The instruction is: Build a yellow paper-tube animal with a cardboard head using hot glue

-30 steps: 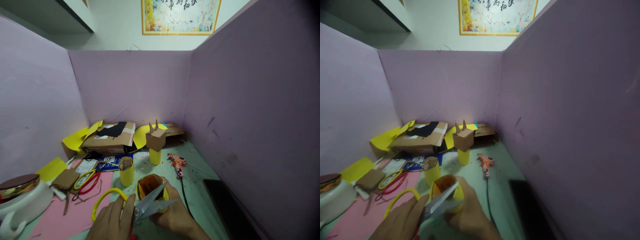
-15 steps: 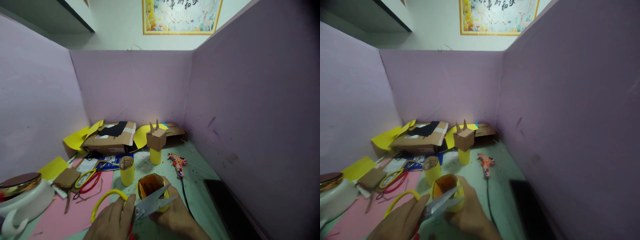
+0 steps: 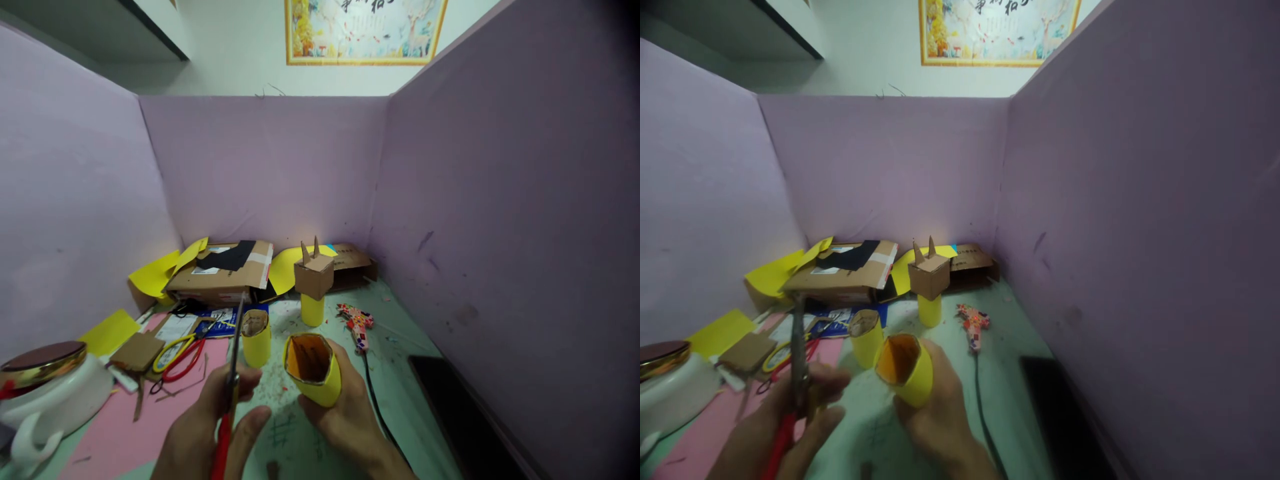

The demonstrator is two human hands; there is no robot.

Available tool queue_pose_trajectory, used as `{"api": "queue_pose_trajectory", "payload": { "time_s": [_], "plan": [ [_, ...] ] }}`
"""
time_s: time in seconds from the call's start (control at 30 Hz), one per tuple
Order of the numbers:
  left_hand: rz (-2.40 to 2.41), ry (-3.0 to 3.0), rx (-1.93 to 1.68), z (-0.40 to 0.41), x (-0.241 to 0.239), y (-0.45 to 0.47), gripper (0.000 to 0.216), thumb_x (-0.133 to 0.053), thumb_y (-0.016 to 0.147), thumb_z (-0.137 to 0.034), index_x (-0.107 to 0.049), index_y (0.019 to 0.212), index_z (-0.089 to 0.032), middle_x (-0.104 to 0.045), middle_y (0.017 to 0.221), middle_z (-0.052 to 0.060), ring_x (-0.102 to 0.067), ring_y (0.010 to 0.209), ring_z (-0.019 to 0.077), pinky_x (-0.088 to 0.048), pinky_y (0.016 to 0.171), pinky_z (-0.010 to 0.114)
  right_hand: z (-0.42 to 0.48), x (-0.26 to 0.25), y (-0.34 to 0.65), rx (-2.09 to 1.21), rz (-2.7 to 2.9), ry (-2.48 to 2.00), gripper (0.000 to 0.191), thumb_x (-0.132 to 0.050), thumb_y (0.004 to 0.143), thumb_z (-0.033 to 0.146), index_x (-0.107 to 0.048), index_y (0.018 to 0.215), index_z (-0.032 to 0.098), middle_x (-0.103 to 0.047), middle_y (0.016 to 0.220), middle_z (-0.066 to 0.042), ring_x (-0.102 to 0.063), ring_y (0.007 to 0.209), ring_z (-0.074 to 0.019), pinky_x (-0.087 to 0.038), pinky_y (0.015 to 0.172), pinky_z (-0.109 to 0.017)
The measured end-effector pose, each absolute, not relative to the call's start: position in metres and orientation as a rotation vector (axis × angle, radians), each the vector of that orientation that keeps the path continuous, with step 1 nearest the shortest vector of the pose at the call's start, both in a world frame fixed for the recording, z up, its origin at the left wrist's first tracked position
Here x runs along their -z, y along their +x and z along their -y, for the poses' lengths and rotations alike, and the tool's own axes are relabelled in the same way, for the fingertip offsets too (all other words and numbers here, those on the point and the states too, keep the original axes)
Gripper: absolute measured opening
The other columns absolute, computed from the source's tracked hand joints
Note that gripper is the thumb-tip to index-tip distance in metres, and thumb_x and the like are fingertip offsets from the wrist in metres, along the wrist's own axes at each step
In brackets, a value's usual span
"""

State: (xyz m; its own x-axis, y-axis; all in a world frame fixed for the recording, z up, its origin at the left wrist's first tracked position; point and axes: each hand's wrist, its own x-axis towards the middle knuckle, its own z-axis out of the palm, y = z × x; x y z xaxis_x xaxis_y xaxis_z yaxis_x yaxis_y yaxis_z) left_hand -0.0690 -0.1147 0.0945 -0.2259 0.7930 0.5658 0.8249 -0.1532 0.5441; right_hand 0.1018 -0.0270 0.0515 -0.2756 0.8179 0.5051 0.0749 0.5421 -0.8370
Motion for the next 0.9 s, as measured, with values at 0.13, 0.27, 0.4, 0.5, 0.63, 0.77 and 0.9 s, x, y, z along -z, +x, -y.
{"api": "queue_pose_trajectory", "payload": {
  "time_s": [0.13,0.27,0.4,0.5,0.63,0.77,0.9],
  "plan": [
    [2.223,-1.819,1.814,0.1,-0.101,-0.045,0.045,-0.055,0.077,-0.065,-0.053,0.097,-0.025,-0.072,0.091,0.004,-0.071,0.078,0.0227,-0.058,0.065,0.03,0.035,-0.047,0.093,-0.961,1.675,-0.764,0.059,-0.071,0.07,0.022,-0.045,0.123,0.027,-0.063,0.114,-0.006,-0.063,0.101,-0.0268,-0.051,0.087,-0.038],
    [2.29,-1.795,2.034,0.085,-0.104,-0.032,0.04,-0.059,0.076,-0.057,-0.049,0.092,-0.022,-0.061,0.068,-0.002,-0.064,0.06,0.0182,-0.05,0.051,0.026,0.039,-0.043,0.095,-1.129,1.656,-0.628,0.074,-0.076,0.067,0.021,-0.04,0.131,0.03,-0.057,0.126,-0.006,-0.058,0.112,-0.0285,-0.047,0.095,-0.04],
    [2.361,-1.943,2.161,0.081,-0.105,-0.036,0.037,-0.06,0.078,-0.05,-0.043,0.097,-0.023,-0.056,0.066,-0.005,-0.056,0.051,0.0142,-0.043,0.044,0.024,0.034,-0.061,0.112,-1.518,1.647,-0.368,0.079,-0.082,0.065,0.04,-0.043,0.132,0.027,-0.055,0.13,-0.009,-0.053,0.119,-0.0301,-0.042,0.101,-0.042],
    [2.328,-2.107,2.221,0.082,-0.105,-0.038,0.035,-0.058,0.08,-0.046,-0.041,0.099,-0.023,-0.053,0.065,-0.006,-0.054,0.05,0.0136,-0.043,0.045,0.024,0.02,-0.07,0.12,-1.619,1.746,-0.338,0.088,-0.087,0.055,0.044,-0.046,0.131,0.025,-0.056,0.129,-0.009,-0.053,0.12,-0.0298,-0.038,0.105,-0.043],
    [2.33,-2.067,2.143,0.081,-0.108,-0.038,0.033,-0.057,0.08,-0.049,-0.045,0.096,-0.023,-0.052,0.065,-0.006,-0.052,0.05,0.0127,-0.042,0.046,0.024,0.004,-0.055,0.116,-1.618,1.858,-0.284,0.091,-0.088,0.051,0.031,-0.046,0.132,0.023,-0.06,0.124,-0.008,-0.057,0.112,-0.0303,-0.043,0.099,-0.043],
    [2.22,-2.114,1.819,0.084,-0.115,-0.05,0.025,-0.052,0.085,-0.046,-0.053,0.091,-0.022,-0.06,0.069,-0.003,-0.058,0.057,0.0135,-0.046,0.052,0.023,0.001,-0.035,0.111,-1.377,1.873,-0.5,0.071,-0.078,0.05,0.009,-0.054,0.115,0.022,-0.066,0.107,-0.003,-0.063,0.091,-0.0245,-0.051,0.08,-0.035],
    [1.857,-2.155,1.395,0.095,-0.108,-0.073,0.016,-0.049,0.089,-0.035,-0.059,0.095,-0.025,-0.06,0.064,-0.004,-0.058,0.055,0.012,-0.046,0.054,0.02,0.004,-0.031,0.114,-1.256,1.864,-0.619,0.066,-0.073,0.048,0.006,-0.054,0.11,0.022,-0.066,0.1,-0.001,-0.062,0.083,-0.0215,-0.051,0.073,-0.032]
  ]
}}
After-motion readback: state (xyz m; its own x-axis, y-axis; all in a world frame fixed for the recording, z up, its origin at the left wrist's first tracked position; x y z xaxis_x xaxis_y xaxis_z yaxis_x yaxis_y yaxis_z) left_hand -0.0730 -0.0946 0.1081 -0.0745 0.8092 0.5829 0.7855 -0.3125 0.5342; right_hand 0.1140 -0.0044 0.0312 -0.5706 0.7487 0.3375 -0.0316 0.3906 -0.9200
